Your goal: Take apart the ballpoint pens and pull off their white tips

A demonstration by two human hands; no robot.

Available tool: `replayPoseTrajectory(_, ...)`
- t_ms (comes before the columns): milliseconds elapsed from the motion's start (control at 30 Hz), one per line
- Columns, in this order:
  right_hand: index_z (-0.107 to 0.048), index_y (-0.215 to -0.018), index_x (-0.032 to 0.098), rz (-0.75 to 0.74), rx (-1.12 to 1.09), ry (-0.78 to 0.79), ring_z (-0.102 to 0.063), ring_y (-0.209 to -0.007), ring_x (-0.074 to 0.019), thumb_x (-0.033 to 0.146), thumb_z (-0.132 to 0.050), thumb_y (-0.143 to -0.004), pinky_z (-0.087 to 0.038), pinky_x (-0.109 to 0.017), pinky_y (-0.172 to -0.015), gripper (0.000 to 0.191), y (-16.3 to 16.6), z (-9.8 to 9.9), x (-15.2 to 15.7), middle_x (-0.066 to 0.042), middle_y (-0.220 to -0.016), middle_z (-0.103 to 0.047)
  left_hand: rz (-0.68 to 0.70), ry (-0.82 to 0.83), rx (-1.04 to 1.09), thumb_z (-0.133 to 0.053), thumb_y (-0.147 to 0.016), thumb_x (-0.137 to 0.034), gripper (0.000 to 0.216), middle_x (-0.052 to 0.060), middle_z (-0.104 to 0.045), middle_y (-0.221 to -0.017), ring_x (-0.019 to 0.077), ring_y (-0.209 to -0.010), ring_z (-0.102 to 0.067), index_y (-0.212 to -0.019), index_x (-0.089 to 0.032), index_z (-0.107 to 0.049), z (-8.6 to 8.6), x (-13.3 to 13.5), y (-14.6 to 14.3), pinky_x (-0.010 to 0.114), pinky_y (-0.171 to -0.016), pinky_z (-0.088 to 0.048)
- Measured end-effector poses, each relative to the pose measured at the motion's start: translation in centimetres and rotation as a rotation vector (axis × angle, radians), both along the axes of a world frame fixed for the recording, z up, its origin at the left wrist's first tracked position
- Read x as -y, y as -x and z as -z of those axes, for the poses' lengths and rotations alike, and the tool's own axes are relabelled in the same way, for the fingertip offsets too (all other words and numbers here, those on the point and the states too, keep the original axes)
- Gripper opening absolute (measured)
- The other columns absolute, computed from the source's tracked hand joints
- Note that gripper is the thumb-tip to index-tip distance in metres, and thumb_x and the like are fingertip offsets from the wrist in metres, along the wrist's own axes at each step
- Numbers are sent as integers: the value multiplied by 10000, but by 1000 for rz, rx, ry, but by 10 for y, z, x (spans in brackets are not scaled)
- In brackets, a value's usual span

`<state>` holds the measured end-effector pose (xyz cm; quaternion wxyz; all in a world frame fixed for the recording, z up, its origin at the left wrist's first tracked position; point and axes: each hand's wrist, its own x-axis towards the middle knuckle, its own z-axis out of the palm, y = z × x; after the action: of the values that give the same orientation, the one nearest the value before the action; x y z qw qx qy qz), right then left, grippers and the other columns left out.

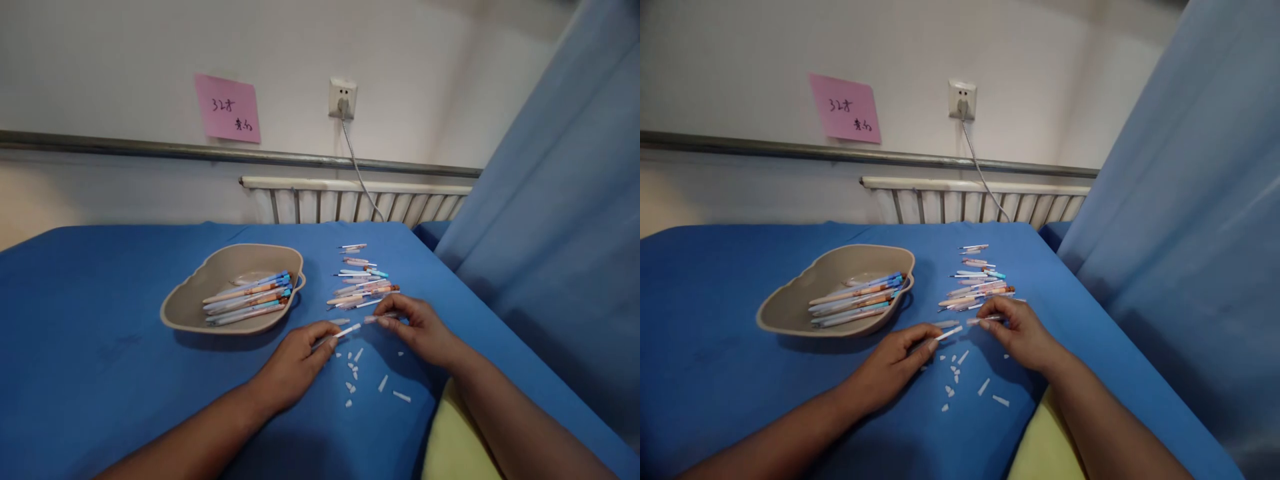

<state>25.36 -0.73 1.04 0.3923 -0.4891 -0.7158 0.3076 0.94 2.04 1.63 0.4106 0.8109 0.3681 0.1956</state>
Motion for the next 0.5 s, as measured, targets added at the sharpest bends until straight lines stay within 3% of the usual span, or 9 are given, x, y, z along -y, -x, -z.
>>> replayPoseTrajectory(233,-607,-844,170,3,-52,23,-556,-733,-137,258,-562,-848,-433,-244,-684,99,1,1,-1,-7,-777,-603,-24,-20,13,-451,-902,-323,244,18,-669,-943,166,-799,-587,-994,-195,-638,3,2,1,245,-761,-429)
replayPoseTrajectory(500,-605,-843,173,-50,-56,37,-568,-732,-137,256,-556,-851,-441,-249,-686,97,3,-2,1,-9,-774,-609,-20,32,31,-454,-906,-349,265,13,-648,-882,154,-744,-563,-1032,-200,-633,5,1,0,238,-717,-425)
